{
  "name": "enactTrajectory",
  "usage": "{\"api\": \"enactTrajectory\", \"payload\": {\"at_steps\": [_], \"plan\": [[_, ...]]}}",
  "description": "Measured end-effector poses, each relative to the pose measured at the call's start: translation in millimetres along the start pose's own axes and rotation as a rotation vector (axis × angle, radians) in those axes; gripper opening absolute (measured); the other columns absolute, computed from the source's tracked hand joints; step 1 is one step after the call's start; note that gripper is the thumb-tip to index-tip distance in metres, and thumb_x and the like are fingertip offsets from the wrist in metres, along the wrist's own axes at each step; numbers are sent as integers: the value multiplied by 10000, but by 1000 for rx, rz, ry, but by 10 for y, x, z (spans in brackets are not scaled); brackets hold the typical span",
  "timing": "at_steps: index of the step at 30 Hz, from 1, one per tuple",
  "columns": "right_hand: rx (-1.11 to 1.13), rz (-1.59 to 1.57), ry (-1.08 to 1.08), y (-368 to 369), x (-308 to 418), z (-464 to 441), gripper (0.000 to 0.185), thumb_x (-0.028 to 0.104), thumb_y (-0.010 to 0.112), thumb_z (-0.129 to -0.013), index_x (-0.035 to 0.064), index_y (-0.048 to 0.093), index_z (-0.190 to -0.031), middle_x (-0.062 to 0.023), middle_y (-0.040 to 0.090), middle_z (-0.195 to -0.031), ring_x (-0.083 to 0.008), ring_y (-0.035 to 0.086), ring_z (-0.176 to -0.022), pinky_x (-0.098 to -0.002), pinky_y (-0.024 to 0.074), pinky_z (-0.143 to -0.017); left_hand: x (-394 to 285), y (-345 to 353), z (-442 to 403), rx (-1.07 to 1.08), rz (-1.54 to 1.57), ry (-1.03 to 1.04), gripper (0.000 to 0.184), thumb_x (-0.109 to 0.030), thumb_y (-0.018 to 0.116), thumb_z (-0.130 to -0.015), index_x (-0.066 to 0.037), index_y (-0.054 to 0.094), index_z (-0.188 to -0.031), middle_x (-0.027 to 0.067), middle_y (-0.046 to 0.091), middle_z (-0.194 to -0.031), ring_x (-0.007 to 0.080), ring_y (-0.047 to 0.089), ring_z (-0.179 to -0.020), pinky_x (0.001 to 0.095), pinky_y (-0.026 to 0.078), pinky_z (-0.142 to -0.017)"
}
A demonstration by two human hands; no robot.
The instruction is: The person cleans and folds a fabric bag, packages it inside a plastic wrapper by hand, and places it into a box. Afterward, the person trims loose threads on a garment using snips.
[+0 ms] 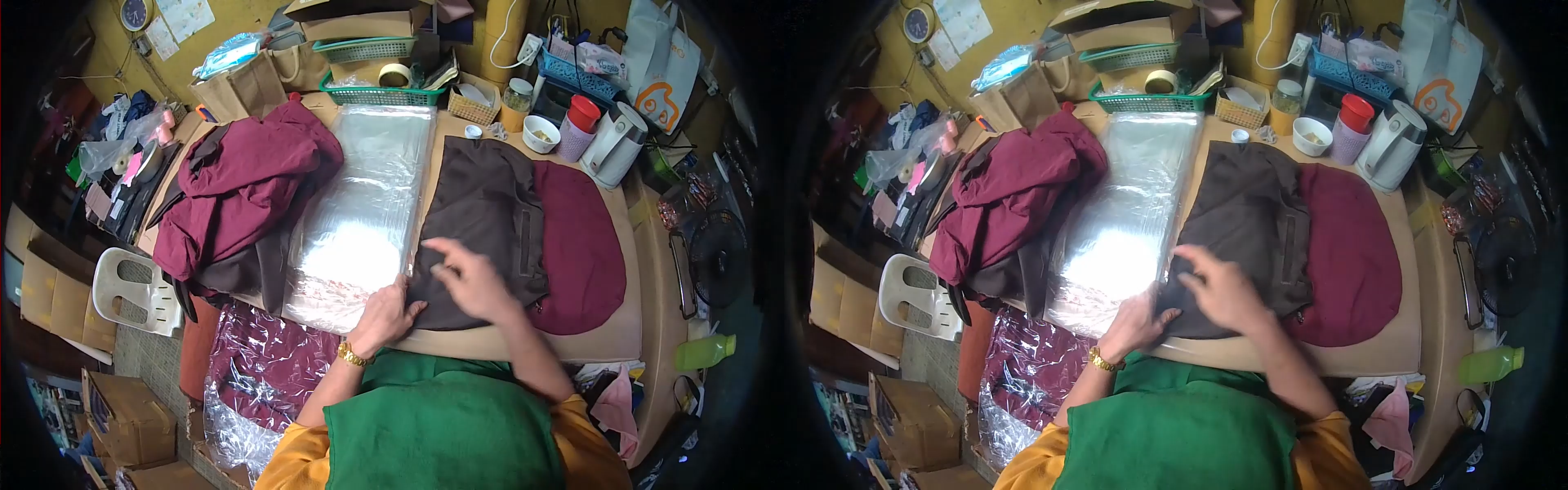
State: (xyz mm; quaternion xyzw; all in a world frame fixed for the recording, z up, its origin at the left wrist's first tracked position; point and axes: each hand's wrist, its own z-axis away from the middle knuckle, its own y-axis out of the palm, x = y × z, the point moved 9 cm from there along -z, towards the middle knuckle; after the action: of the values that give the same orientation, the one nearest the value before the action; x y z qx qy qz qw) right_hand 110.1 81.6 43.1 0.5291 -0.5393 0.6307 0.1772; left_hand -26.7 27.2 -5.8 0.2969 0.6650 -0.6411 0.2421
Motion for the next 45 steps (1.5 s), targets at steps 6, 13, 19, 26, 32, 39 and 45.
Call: {"api": "enactTrajectory", "payload": {"at_steps": [6, 13, 19, 26, 32, 39, 45], "plan": [[106, 9, -77, 399, -317, -81, 221, 165, 613, -941, 8, 630, -1097, -241, 673, -955, -387, 678, -902, -386, 516, -756, 178, -253, 174, 102, 248, -238, 195, -169, 688, -897, 11, 717, -964, 102, 696, -743, 142, 622, -678, 328, 517, -675], [-229, -175, 0, 81, -497, -106, 280, 183, 592, -987, -3, 508, -795, 26, 447, -688, -57, 411, -684, -258, 375, -591, 342, -273, 504, 208, 653, -266, 472, -163, 747, -877, 82, 595, -1251, -32, 603, -759, 43, 511, -673, 195, 440, -612], [-375, -15, -178, 29, -125, -8, 209, 143, 629, -958, 9, 552, -817, -74, 500, -612, -115, 470, -555, -300, 396, -531, 1, 230, 282, 25, 989, -257, 675, -190, 751, -879, 21, 430, -1434, -30, 585, -888, 25, 453, -578, 189, 398, -521], [-384, 24, -136, -37, -73, 75, 100, 81, 653, -895, 23, 580, -860, -159, 627, -698, -315, 659, -634, -387, 485, -572, 157, 350, 152, -196, 1520, -463, 285, -178, 626, -973, -13, 637, -1205, -25, 610, -839, 11, 464, -514, 161, 386, -430], [-438, 42, -143, -47, -87, 75, 105, 95, 669, -885, 26, 594, -858, -160, 647, -719, -317, 677, -663, -385, 498, -579, -175, 298, 295, -126, 1481, -283, 486, -45, 651, -924, -8, 473, -1375, 45, 570, -1107, 43, 545, -651, 178, 426, -489], [-451, 75, -190, -32, 9, 94, 105, 90, 673, -879, 23, 596, -856, -166, 650, -724, -325, 679, -669, -387, 502, -576, -39, 252, 194, -262, 1355, -270, 472, -124, 690, -922, -28, 521, -1352, -4, 569, -911, 22, 484, -609, 171, 388, -488], [-473, 46, -191, -53, 6, 108, 100, 84, 673, -879, 25, 597, -854, -166, 648, -719, -323, 678, -660, -388, 502, -568, 77, 286, 204, -281, 1444, -364, 328, -195, 651, -962, -25, 600, -1238, -44, 553, -731, 10, 459, -571, 160, 382, -495]]}}
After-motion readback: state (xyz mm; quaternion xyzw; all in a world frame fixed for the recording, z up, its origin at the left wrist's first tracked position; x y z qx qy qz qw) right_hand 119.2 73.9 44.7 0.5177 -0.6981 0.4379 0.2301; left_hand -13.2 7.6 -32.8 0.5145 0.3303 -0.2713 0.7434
